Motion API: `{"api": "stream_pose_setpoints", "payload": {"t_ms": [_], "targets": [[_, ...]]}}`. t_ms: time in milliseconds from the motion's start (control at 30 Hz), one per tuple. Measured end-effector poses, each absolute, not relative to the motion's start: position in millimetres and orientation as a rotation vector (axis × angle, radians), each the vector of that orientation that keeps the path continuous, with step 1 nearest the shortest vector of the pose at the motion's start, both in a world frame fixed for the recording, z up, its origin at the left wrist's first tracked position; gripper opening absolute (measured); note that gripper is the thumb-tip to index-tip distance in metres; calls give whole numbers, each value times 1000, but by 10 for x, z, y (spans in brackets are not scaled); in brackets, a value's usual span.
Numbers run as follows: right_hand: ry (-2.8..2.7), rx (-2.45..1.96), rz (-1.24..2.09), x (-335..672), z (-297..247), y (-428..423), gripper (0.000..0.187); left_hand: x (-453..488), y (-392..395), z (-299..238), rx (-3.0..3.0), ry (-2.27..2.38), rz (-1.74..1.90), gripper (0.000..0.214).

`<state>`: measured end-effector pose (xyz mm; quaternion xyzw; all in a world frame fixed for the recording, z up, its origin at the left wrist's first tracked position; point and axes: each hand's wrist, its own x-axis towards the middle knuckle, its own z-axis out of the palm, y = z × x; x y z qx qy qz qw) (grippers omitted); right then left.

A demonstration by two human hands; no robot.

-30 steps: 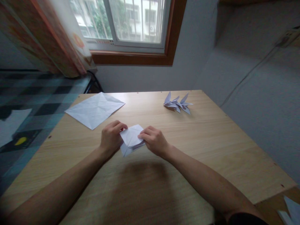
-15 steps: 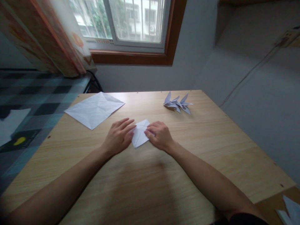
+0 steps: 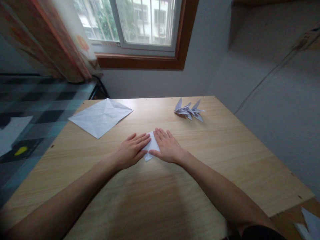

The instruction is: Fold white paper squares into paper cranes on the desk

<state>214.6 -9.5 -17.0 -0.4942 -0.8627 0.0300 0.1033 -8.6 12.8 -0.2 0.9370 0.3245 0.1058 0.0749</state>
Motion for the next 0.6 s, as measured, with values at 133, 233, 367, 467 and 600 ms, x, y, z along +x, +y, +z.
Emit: {"api": "stream_pose_setpoints", "payload": {"t_ms": [133, 233, 367, 467, 600], "targets": [[-2539, -1512, 78, 2255, -200, -126, 66, -98, 121, 14, 2816, 993, 314, 48], [-2508, -1567, 56, 2372, -229, -102, 54, -90, 105, 48, 2847, 1012, 362, 44], [-2359, -1721, -10, 2486, -242, -14, 48, -67, 66, 124, 2946, 971, 425, 34], [-2196, -1811, -72, 2512, -225, 56, 44, -62, 52, 152, 3005, 831, 451, 34], [-2014, -1701, -139, 2515, -180, 87, 39, -71, 65, 116, 3033, 690, 457, 34]]}}
